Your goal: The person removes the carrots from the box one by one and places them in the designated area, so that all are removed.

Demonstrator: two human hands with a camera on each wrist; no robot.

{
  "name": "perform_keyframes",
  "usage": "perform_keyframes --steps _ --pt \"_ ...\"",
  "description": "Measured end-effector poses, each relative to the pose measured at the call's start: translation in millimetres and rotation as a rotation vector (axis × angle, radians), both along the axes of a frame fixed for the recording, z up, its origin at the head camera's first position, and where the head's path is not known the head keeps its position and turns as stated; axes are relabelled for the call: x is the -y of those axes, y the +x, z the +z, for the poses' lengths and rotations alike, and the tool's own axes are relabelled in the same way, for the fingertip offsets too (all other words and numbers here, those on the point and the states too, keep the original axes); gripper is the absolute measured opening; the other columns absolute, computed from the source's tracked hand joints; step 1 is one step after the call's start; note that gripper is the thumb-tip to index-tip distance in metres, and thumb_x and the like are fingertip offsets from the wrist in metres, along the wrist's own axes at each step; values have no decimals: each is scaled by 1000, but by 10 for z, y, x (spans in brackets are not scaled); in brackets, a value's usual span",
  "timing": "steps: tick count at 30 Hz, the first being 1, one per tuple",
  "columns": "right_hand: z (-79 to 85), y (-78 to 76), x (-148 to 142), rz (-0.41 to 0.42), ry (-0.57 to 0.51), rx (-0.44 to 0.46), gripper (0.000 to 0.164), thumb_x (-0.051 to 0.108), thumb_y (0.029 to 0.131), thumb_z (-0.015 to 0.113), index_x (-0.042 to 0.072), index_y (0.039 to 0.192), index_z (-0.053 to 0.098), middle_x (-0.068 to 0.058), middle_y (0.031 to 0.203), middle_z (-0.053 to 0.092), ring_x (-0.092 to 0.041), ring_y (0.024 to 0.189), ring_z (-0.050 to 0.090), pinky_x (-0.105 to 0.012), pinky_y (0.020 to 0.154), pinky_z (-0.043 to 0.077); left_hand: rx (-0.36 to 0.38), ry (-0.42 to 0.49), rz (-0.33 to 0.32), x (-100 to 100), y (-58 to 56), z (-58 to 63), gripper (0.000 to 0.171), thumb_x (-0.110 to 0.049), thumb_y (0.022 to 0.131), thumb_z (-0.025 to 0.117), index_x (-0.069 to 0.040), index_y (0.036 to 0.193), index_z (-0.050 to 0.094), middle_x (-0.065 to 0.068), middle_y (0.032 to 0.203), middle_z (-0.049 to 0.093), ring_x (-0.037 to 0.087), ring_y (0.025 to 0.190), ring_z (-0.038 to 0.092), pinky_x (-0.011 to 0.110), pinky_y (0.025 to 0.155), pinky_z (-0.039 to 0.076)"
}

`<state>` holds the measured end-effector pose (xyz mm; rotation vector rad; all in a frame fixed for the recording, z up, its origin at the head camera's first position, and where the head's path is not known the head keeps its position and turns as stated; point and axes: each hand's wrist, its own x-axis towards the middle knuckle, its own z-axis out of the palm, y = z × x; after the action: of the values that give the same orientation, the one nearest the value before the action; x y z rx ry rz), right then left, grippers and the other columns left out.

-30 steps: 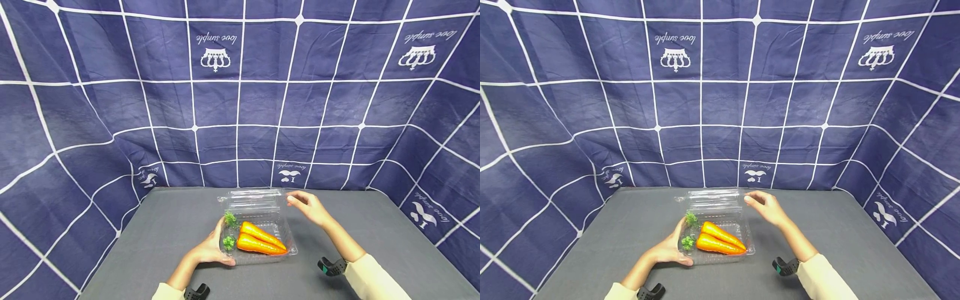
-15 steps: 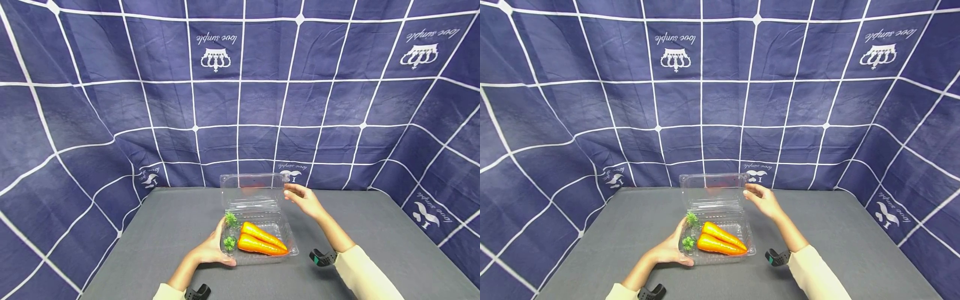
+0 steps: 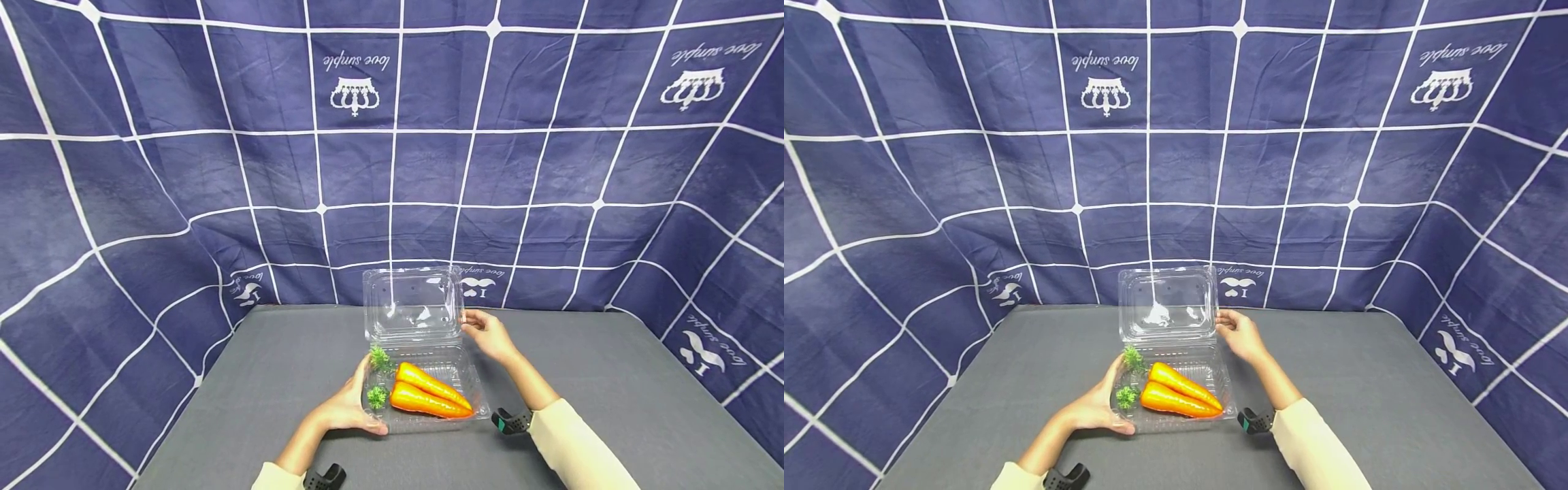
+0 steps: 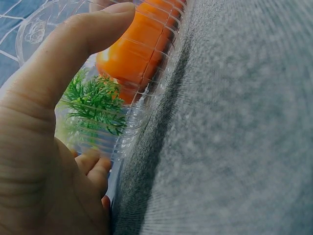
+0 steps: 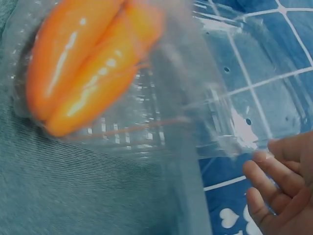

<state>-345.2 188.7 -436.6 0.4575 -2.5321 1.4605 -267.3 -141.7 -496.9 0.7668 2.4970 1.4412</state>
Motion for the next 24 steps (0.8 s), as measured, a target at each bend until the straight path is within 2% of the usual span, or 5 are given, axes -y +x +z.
perform_keyframes --steps 5,12,20,24 --pt "-99 -21 37 -17 -52 40 29 -4 95 55 -18 120 56 -30 108 65 -36 90 68 -35 80 55 -8 -2 -4 -2 -1 7 138 -24 58 95 0 154 -1 34 151 21 46 140 22 63 108 21" --pt "-165 7 52 -25 -36 105 30 2 96 56 -18 118 56 -28 103 67 -32 82 68 -27 70 51 -10 -13 -3 6 -4 2 138 -24 58 95 -2 154 -1 35 150 23 47 139 24 64 108 22" --pt "-227 41 68 -56 14 158 33 10 97 57 -17 117 58 -23 99 69 -30 81 69 -33 72 53 12 -4 -2 4 5 11 137 -22 58 95 0 154 -1 35 151 22 46 140 23 63 108 21" --pt "-251 55 77 -56 16 174 33 11 98 57 -17 115 59 -22 98 70 -29 80 69 -31 70 52 8 -7 -4 4 1 7 138 -22 58 96 -1 154 -1 35 150 22 46 140 23 63 108 22"
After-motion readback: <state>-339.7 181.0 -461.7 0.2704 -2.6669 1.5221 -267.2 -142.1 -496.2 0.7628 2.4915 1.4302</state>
